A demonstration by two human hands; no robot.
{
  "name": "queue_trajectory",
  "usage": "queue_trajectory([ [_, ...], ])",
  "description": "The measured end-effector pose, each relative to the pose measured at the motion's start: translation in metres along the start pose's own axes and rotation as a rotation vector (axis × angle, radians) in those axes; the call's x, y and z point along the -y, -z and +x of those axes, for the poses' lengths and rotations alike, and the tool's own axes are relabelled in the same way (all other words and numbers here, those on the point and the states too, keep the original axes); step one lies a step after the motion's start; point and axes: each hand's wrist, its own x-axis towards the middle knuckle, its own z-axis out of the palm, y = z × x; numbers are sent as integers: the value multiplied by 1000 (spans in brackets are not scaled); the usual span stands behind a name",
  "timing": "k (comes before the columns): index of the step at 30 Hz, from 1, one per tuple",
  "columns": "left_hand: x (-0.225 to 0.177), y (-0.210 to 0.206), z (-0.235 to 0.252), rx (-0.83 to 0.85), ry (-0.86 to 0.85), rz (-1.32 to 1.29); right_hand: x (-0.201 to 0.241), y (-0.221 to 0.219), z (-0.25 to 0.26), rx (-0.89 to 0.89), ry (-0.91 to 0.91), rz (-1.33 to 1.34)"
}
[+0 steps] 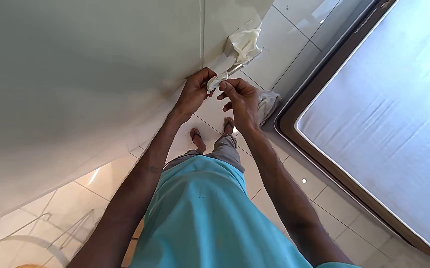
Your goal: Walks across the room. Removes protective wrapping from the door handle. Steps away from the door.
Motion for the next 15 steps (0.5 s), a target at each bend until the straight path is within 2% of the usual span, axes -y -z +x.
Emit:
queue_trajectory([
  [2, 2, -3, 0, -77, -56, 260, 2, 1, 0, 17, -26, -10],
  [4, -2, -7, -6, -148, -38, 553, 2, 1, 1, 21, -36, -10],
  [7, -21, -12, -13, -150, 15, 888, 4, -6, 3, -39, -29, -3],
  [10, -32, -12, -15, -119, 38, 1003, 14, -12, 3, -137, -35, -27],
  [15, -32, -11, -12, -115, 77, 1008, 34, -11, 16, -51, -109, -102],
])
